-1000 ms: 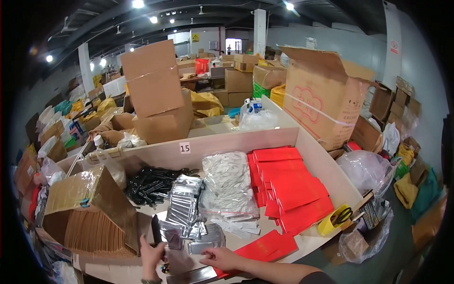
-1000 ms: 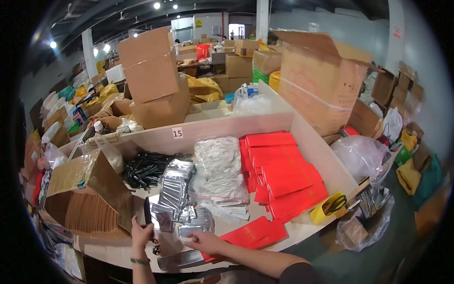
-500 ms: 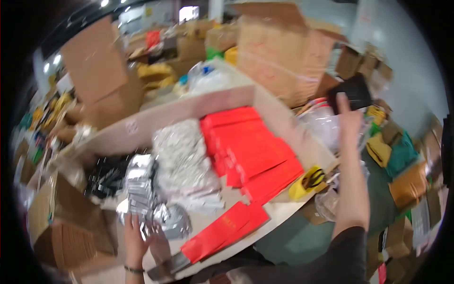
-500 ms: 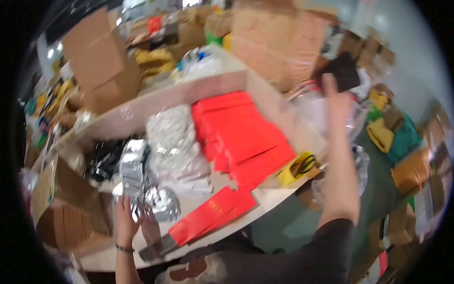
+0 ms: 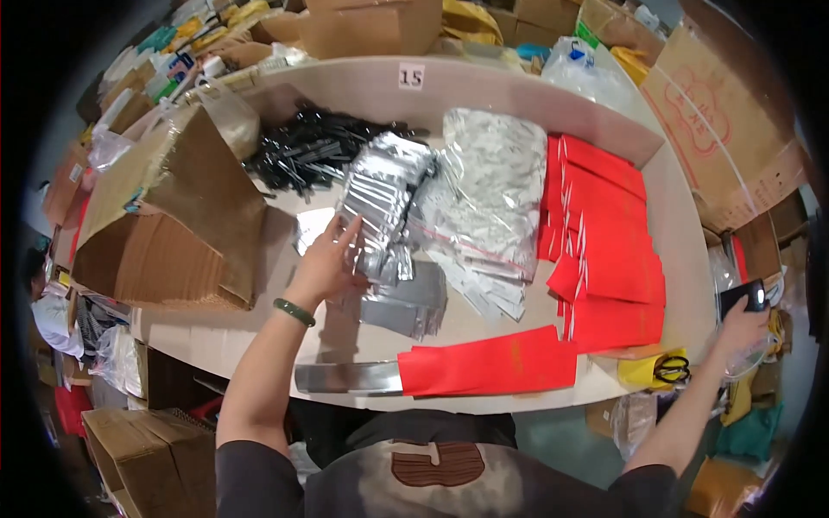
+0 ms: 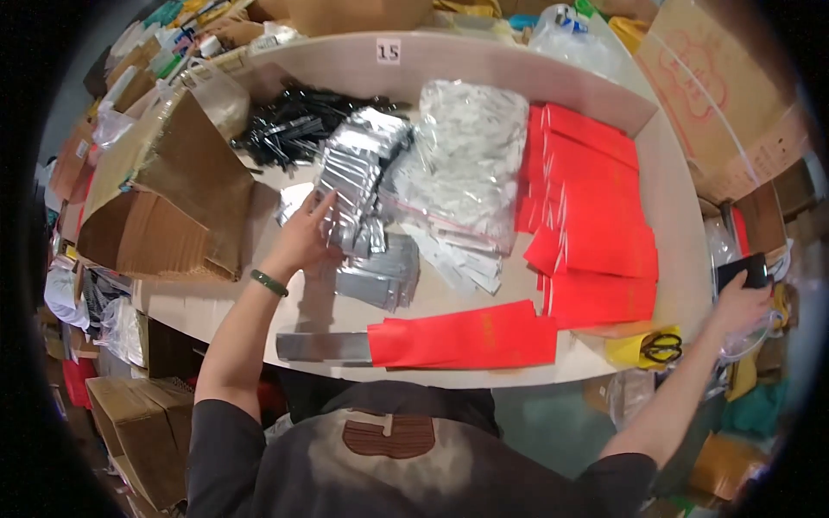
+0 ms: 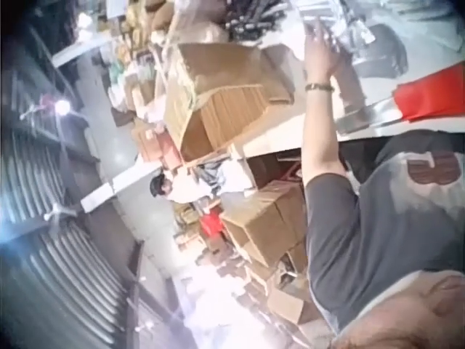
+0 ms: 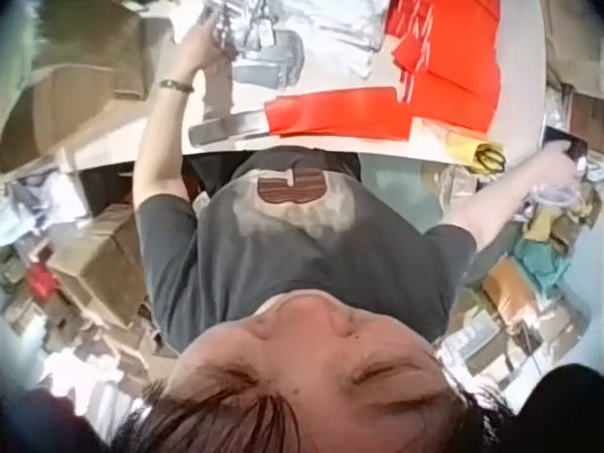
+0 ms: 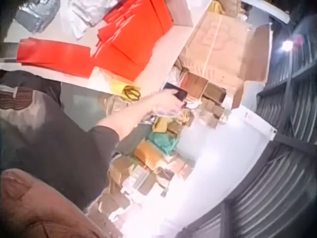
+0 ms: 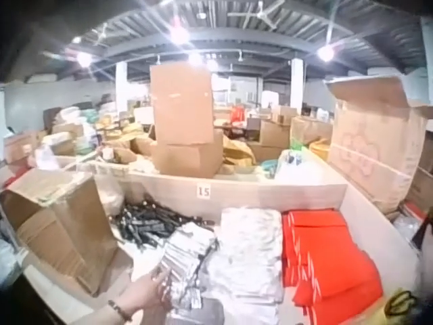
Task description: Picking up thin wooden sticks and sliding them into silver foil pouches at a workstation.
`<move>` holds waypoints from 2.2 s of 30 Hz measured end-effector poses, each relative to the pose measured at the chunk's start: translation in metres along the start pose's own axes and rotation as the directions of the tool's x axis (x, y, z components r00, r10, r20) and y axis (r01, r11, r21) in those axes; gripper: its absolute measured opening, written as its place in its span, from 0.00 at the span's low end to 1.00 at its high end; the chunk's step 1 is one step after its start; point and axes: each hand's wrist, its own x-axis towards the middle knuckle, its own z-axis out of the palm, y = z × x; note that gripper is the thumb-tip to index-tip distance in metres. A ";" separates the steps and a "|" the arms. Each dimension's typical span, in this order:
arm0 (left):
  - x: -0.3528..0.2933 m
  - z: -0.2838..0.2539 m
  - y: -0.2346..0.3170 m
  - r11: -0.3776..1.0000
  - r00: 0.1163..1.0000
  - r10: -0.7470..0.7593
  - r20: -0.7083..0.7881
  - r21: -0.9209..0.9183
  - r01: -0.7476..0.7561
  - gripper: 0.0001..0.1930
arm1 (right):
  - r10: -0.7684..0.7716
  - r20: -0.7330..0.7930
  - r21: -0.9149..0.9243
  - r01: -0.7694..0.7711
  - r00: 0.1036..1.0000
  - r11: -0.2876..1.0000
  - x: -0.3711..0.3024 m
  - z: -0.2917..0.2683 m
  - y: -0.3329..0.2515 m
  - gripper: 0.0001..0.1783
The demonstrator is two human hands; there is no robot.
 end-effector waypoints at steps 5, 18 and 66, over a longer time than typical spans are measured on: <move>-0.038 0.032 0.031 0.990 0.999 -0.019 -0.042 0.136 0.024 0.53 | -0.824 0.561 0.743 -0.487 0.079 0.459 -0.180 -0.143 -0.179 0.17; -0.112 -0.132 -0.107 0.936 0.674 -0.205 -0.709 0.060 0.348 0.13 | -0.900 0.307 0.952 -0.102 0.310 0.290 -0.281 -0.220 -0.262 0.13; -0.174 0.035 0.065 0.985 0.915 0.170 -0.367 0.045 -0.165 0.37 | -0.874 -0.470 0.881 0.002 0.124 -0.474 -0.321 -0.290 -0.220 0.18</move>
